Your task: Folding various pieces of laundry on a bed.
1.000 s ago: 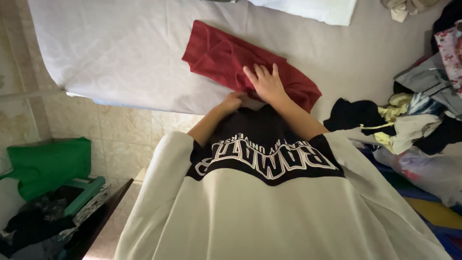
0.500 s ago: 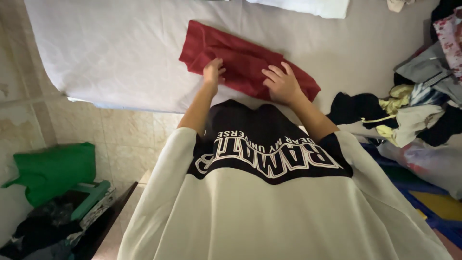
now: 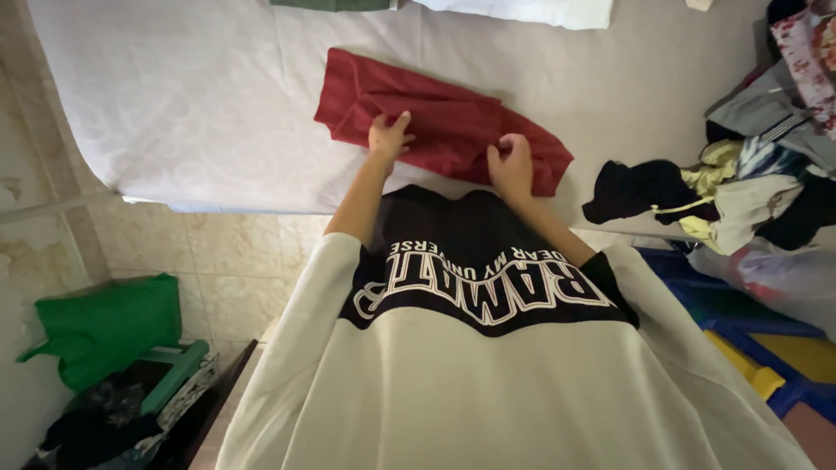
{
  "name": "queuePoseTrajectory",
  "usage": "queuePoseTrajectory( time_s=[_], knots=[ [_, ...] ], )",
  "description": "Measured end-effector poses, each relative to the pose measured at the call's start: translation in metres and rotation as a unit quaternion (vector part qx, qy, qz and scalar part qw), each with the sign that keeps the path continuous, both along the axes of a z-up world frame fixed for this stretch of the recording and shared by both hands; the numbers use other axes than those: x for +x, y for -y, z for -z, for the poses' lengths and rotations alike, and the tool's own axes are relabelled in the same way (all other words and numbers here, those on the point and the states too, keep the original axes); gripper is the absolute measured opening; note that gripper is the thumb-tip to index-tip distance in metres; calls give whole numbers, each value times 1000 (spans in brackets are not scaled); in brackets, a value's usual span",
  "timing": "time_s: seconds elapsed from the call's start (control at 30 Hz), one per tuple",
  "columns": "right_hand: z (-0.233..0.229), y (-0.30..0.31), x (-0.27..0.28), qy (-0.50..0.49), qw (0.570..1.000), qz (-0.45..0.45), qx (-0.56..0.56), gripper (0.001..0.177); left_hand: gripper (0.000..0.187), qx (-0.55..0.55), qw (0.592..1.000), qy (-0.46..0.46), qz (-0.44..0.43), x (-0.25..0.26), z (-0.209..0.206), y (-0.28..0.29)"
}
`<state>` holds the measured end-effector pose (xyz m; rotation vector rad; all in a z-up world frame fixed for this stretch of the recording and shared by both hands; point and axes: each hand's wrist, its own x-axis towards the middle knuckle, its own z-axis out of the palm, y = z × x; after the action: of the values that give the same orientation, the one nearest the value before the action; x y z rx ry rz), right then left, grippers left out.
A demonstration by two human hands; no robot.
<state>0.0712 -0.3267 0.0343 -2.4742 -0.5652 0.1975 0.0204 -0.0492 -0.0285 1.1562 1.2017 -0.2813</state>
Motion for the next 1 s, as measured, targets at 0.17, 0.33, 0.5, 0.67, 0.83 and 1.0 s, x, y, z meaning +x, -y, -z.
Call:
queuePoseTrajectory(
  time_s=[0.17,0.33,0.5,0.67,0.83,1.0],
  knots=[
    [0,-18,7,-476,794,357,130,43,64,31,999,14,21,-3,1,14],
    [23,4,4,-518,754,334,228,33,70,124,990,-30,64,1,-21,14],
    [-43,-23,22,-595,677,389,192,21,70,145,984,-36,92,-2,-18,16],
    [17,-6,6,-525,761,352,148,26,70,152,982,-28,112,-11,6,16],
    [20,15,-9,-393,859,287,159,35,78,316,933,-44,163,-14,4,24],
    [30,61,-3,-85,939,333,-16,57,85,498,827,39,257,-4,-88,65]
  ],
)
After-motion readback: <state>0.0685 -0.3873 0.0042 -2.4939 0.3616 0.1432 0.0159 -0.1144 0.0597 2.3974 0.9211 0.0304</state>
